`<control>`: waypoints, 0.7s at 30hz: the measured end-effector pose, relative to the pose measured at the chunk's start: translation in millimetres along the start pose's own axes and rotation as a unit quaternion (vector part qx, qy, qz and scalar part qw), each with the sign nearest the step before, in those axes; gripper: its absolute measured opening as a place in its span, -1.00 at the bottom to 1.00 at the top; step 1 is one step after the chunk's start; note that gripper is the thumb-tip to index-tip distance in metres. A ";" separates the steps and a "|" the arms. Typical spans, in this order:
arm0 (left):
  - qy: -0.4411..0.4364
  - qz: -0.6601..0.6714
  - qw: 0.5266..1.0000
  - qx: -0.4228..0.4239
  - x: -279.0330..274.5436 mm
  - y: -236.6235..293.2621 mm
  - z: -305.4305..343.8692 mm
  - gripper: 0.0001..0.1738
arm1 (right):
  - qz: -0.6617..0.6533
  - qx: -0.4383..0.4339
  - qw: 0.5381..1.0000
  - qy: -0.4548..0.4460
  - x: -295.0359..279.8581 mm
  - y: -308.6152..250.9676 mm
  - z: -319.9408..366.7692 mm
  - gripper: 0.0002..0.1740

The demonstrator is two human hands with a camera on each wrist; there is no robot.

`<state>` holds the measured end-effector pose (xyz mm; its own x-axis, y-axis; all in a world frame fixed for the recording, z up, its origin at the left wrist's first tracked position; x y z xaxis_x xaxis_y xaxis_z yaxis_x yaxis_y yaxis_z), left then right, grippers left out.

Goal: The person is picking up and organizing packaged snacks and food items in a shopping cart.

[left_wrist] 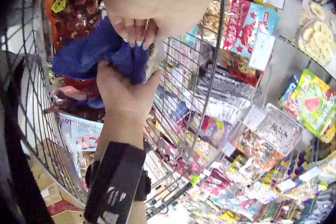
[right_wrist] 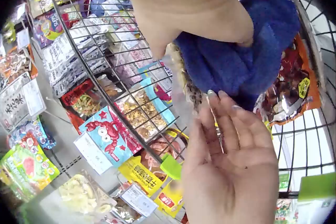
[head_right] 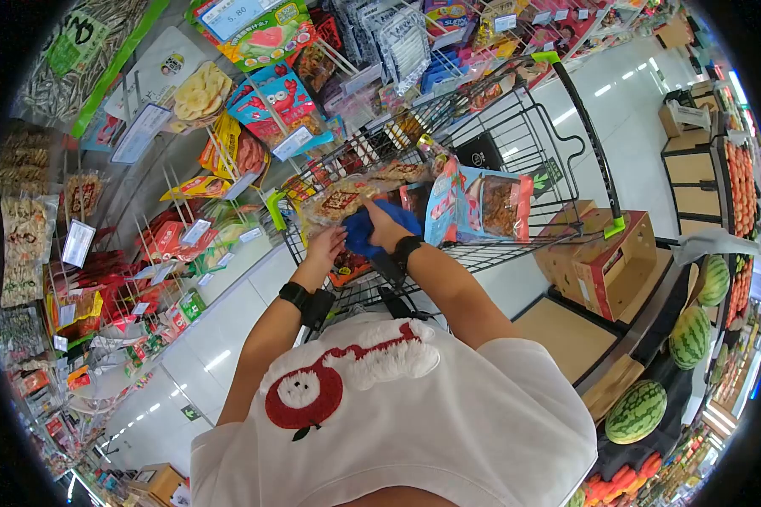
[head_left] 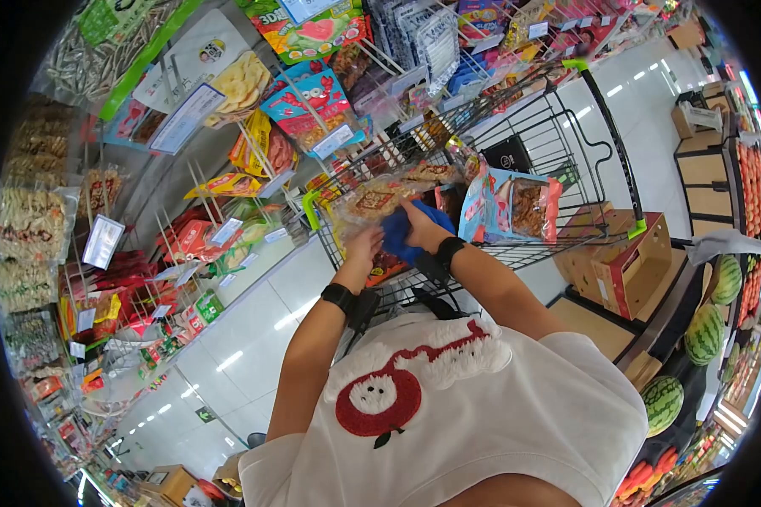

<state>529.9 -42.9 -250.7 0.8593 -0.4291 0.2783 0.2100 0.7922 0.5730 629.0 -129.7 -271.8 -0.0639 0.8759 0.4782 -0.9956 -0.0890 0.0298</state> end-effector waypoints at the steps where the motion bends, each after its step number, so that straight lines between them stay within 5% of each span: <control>1: -0.007 -0.016 1.000 0.009 4.6 -0.4 6.9 -0.80 | 0.000 -0.001 1.000 0.006 -4.6 -1.6 -3.3 -0.67; 5: -0.087 -0.197 0.969 0.119 36.6 15.3 43.0 -0.76 | 0.017 -0.005 1.000 -0.011 -12.5 -15.8 -15.5 -0.71; 7: -0.149 -0.219 0.951 0.159 62.0 25.2 70.0 -0.74 | 0.150 -0.120 0.978 -0.078 -8.4 -30.0 -3.5 -0.74; 9: -0.290 -0.222 0.922 0.130 74.9 16.3 80.5 -0.71 | 0.149 -0.140 0.974 -0.098 -10.0 -35.7 10.5 -0.76; 11: -0.417 -0.255 0.859 0.153 88.0 22.6 108.7 -0.68 | 0.015 -0.066 0.995 -0.071 7.8 -30.9 67.9 -0.76; 12: -0.451 -0.298 0.836 0.094 75.7 9.8 104.8 -0.62 | 0.018 -0.084 0.993 -0.084 20.5 -30.1 101.0 -0.70; 15: -0.360 -0.384 0.847 -0.077 17.0 -14.2 69.5 -0.51 | 0.064 -0.154 0.980 -0.111 19.9 -41.8 147.7 -0.67; 18: -0.329 -0.192 0.925 -0.012 36.5 30.0 98.7 -0.43 | 0.135 -0.228 0.953 -0.151 26.0 -54.3 200.1 -0.65; 21: -0.419 0.091 0.900 -0.079 85.6 67.7 142.6 -0.39 | 0.185 -0.307 0.918 -0.168 40.1 -61.5 244.6 -0.62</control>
<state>551.2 -87.9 -78.2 0.2458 -0.4105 0.8781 0.2232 0.9055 0.3608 704.4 -205.0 -39.8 -0.4844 0.6339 0.6029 -0.7672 0.0233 -0.6410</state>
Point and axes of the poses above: each hand's wrist, its own z-axis away from the middle knuckle, its own x-axis out of the palm, y = z × x, the point moved 8 cm from there along -z, towards the middle knuckle, and after that the axes turned 7 degrees about x, right-handed, at the moved point
